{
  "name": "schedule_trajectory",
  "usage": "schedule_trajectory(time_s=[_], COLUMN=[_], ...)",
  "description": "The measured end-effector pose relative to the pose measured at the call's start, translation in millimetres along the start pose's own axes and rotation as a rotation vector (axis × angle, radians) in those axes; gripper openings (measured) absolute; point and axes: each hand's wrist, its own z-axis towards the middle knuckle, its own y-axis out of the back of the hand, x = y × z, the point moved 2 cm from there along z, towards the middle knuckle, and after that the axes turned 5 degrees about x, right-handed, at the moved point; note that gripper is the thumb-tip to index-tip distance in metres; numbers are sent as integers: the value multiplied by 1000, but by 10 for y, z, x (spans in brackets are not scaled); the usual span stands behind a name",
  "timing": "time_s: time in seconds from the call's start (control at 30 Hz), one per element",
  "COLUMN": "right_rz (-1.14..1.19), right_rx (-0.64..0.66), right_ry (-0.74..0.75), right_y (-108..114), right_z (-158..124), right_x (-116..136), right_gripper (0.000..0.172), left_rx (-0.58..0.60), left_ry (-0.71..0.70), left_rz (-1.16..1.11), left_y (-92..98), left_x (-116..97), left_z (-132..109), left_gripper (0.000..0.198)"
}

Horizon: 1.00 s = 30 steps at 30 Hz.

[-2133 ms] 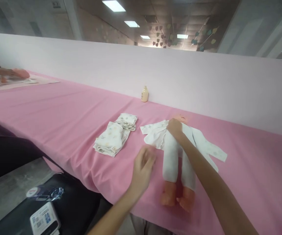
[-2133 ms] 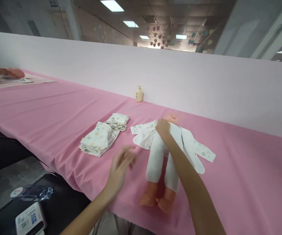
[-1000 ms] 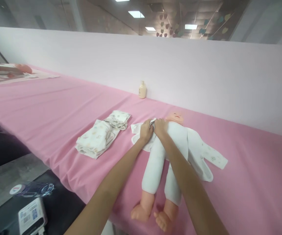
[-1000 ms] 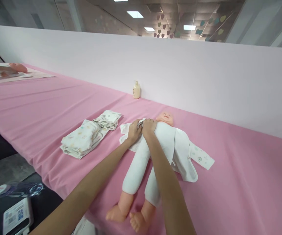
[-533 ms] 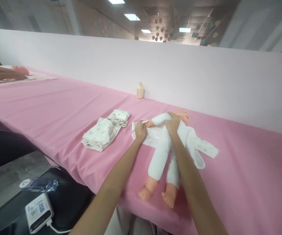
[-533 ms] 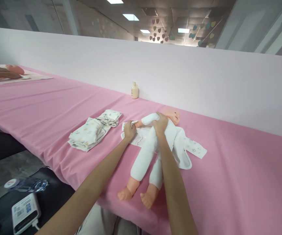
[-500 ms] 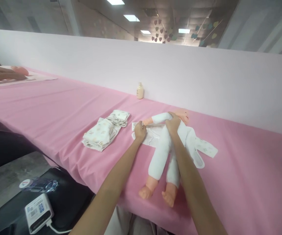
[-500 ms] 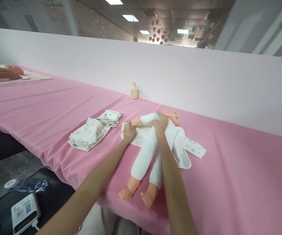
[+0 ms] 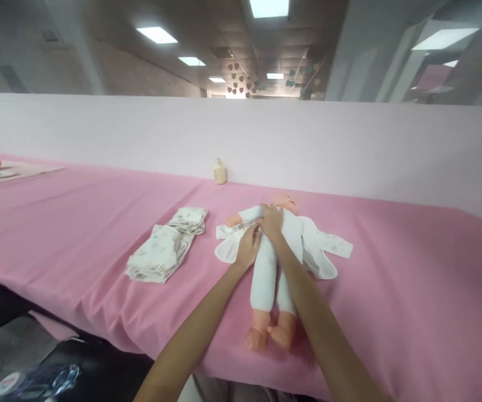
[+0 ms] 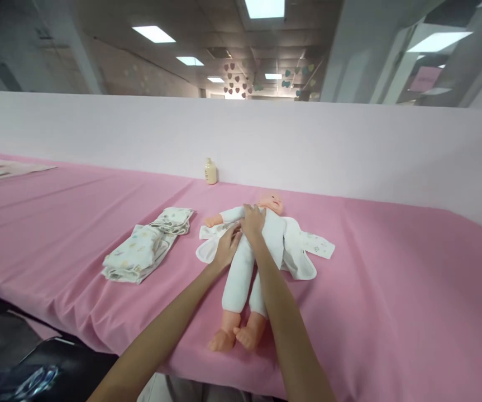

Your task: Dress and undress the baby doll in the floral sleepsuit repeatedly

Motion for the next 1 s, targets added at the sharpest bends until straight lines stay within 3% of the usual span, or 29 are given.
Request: schedule_trajectory(time_s=[0.13,0.23,0.37,0.5,0.63,0.83,1.0], right_rz=[-22,-37,-23,155,290,367,252], right_rx=[90,148,113,14,36,9,-93], right_ry=[-20,-45,-72,-216,-313,-313,-241], right_y=[-26,-18,30,133,199,64,-57], right_z=[12,-28,-156,-324,-485,-687,-738], right_x=[23,35,-22,-316,-691,-1111,-1212], right_gripper=[51,48,44,42,46,54,53], left_rx=[139,258,413,366,272,45,-19], left_ry=[294,338,311,319,341,363,411], left_rz=[-331,-517,-599,-532,-530,-605,-739], left_y=[-82,-64,-4,-15,-83,-124,-56], left_x=[91,52,-119,-204,-202,-182,-205], left_z=[40,28,-48,-80,-96,-117,-80], left_gripper=[48,52,78,95,87,83,86])
